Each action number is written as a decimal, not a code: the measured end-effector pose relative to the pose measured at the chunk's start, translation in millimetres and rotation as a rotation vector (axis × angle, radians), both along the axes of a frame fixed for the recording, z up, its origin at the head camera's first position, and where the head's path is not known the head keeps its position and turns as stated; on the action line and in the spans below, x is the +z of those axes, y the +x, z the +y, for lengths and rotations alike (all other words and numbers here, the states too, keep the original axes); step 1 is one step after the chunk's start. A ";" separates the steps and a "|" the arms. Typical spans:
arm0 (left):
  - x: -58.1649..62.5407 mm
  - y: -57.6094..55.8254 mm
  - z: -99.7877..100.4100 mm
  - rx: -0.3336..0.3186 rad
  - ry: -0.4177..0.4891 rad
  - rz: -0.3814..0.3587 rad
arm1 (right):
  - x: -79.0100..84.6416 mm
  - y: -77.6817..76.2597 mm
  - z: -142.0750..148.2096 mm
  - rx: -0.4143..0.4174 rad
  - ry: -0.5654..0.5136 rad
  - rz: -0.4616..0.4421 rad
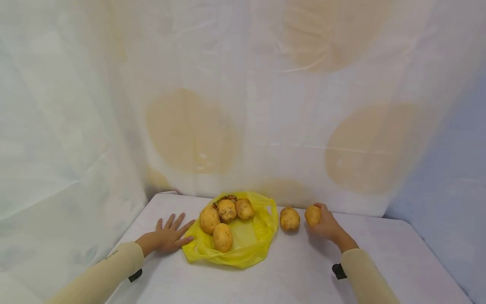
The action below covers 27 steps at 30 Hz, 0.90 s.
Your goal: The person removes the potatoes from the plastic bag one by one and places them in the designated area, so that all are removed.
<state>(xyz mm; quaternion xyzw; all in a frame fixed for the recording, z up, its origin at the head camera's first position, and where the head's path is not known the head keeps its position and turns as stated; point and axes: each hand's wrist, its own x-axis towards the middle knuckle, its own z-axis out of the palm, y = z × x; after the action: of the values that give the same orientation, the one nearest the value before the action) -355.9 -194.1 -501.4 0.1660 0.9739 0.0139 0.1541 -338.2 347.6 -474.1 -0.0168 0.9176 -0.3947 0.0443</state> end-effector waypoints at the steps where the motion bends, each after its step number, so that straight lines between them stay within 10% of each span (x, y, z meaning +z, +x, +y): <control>1: -0.7 -0.3 0.0 -0.002 0.000 0.003 | -1.5 -0.4 -0.4 -0.001 0.006 -0.005; 27: 0.3 1.0 1.1 0.006 0.007 0.005 | -18.8 -1.7 -5.3 -0.037 0.039 -0.073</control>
<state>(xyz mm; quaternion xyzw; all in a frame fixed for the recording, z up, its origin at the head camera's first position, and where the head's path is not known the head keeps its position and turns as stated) -355.0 -193.0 -501.1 0.1635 0.9748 0.0175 0.1508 -339.8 342.3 -492.9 0.0156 0.9229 -0.3781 0.0707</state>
